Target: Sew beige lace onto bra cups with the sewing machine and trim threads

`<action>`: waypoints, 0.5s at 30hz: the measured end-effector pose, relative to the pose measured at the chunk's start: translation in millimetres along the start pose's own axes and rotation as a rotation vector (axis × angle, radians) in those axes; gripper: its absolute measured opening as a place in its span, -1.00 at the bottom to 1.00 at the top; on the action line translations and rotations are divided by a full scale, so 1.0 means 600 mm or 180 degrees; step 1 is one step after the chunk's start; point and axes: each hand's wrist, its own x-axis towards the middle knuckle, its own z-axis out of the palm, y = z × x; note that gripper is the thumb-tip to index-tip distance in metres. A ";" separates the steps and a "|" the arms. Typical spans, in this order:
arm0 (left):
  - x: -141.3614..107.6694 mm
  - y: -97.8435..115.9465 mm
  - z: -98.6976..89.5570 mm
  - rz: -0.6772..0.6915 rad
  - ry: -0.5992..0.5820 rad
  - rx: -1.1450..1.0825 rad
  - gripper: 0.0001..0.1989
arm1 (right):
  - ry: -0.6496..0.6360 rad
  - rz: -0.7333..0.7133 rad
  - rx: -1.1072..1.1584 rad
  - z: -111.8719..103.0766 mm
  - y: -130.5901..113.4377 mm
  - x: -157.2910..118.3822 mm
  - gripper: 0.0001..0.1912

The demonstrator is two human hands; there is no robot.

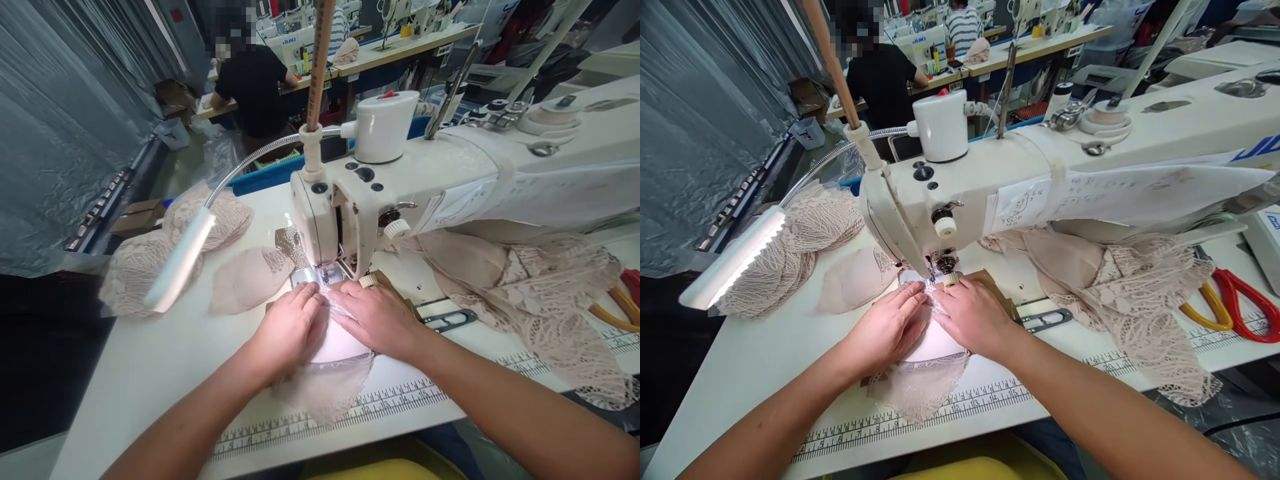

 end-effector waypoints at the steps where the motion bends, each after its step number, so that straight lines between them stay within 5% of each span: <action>1: 0.000 -0.004 -0.002 -0.0009 -0.0034 -0.0001 -0.61 | -0.0046 0.0038 -0.0013 0.000 -0.001 0.001 -0.67; 15: 0.033 -0.047 -0.029 0.0235 -0.0789 -0.0214 -0.51 | 0.0187 0.0291 -0.0162 -0.002 -0.010 0.012 -0.72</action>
